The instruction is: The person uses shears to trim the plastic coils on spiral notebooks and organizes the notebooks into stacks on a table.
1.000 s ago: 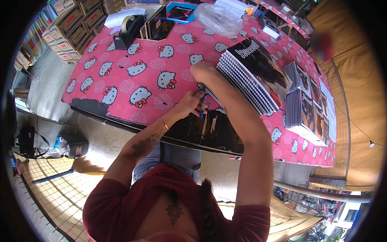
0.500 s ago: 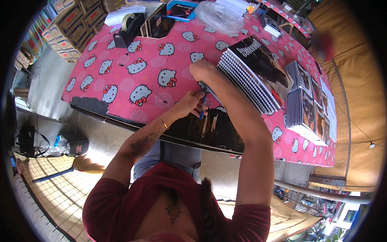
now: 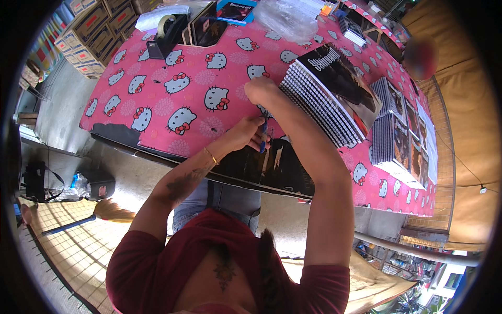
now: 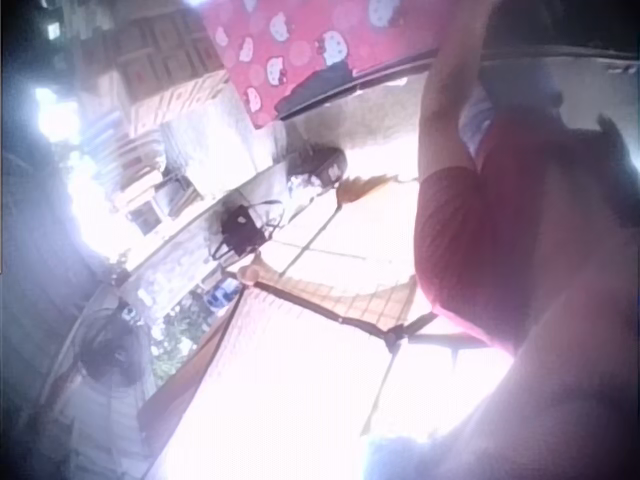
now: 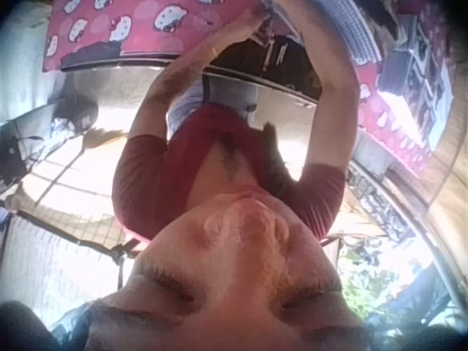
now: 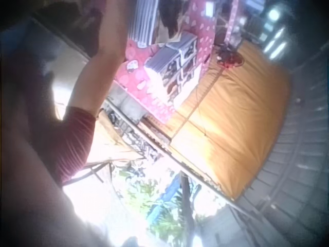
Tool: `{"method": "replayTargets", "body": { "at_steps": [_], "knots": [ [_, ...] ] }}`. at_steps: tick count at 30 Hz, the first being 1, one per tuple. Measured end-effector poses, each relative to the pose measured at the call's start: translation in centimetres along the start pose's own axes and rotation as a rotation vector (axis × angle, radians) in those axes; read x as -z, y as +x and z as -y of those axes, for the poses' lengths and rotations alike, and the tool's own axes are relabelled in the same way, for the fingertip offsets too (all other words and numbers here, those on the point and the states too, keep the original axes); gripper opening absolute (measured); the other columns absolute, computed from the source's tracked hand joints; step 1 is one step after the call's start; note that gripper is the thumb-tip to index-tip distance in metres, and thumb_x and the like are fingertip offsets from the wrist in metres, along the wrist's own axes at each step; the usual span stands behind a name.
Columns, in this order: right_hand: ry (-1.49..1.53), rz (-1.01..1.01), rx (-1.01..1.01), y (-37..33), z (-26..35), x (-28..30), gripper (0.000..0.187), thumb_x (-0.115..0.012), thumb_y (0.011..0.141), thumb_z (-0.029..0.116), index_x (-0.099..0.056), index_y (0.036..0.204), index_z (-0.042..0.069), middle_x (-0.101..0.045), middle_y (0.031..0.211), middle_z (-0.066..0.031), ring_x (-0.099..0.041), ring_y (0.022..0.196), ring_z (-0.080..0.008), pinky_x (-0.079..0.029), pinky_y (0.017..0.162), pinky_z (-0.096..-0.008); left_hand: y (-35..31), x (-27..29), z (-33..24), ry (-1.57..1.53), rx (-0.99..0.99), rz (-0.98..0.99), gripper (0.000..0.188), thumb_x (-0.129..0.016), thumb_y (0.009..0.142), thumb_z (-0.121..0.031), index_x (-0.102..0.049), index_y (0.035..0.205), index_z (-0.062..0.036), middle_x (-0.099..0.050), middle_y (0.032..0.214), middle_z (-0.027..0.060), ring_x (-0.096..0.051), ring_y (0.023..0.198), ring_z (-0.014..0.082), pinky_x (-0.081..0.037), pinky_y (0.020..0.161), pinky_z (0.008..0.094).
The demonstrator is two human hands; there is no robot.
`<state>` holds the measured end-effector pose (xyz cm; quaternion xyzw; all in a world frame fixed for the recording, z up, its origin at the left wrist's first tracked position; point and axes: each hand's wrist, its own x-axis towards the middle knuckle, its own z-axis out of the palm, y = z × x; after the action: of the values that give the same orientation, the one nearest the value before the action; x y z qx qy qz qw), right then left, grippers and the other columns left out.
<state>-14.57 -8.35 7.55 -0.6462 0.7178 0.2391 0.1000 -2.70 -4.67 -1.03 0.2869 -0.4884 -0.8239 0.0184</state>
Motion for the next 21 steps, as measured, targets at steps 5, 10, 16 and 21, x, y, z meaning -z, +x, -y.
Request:
{"method": "replayTargets", "body": {
  "at_steps": [5, 10, 16, 21],
  "knots": [
    [-0.001, 0.027, -0.013, 0.5, -0.1, -0.9, 0.022, -0.063, 0.08, 0.004, -0.072, 0.101, 0.003, -0.07, 0.106, -0.0163, -0.068, 0.101, -0.0295, -0.056, 0.082, -0.0394, 0.9, -0.1, -1.1, -0.023, 0.06, 0.003, 0.043, -0.036, 0.101, -0.031, -0.043, 0.123, 0.0055, -0.064, 0.093, 0.0257, -0.07, 0.082, 0.0377, -0.059, 0.057, 0.0463],
    [-0.031, -0.01, 0.022, 0.4, 0.1, -1.1, 0.022, -0.063, 0.081, 0.005, -0.072, 0.1, 0.003, -0.07, 0.106, -0.0161, -0.069, 0.097, -0.0299, -0.056, 0.079, -0.0397, 1.6, 0.0, -0.8, 0.031, 0.001, -0.05, 0.042, -0.037, 0.101, -0.03, -0.042, 0.12, 0.0062, -0.064, 0.095, 0.0269, -0.07, 0.085, 0.0386, -0.06, 0.061, 0.0495],
    [-0.011, 0.0, 0.027, 1.2, -0.4, -2.0, 0.022, -0.063, 0.08, 0.005, -0.072, 0.1, 0.004, -0.07, 0.106, -0.0152, -0.069, 0.096, -0.0291, -0.057, 0.077, -0.0401, 0.6, 0.4, -1.1, -0.085, 0.138, 0.012, 0.039, -0.037, 0.1, -0.029, -0.041, 0.119, 0.0049, -0.062, 0.1, 0.0288, -0.069, 0.085, 0.0419, -0.059, 0.066, 0.0529],
    [0.001, 0.031, -0.018, 1.4, 0.0, -1.5, 0.023, -0.066, 0.078, 0.006, -0.072, 0.101, 0.004, -0.071, 0.106, -0.0153, -0.069, 0.098, -0.028, -0.057, 0.077, -0.0401, 1.0, 1.0, -1.7, -0.151, 0.127, 0.08, 0.044, -0.038, 0.1, -0.031, -0.038, 0.124, 0.0059, -0.061, 0.103, 0.0312, -0.068, 0.088, 0.0443, -0.058, 0.072, 0.055]
  ]
}}
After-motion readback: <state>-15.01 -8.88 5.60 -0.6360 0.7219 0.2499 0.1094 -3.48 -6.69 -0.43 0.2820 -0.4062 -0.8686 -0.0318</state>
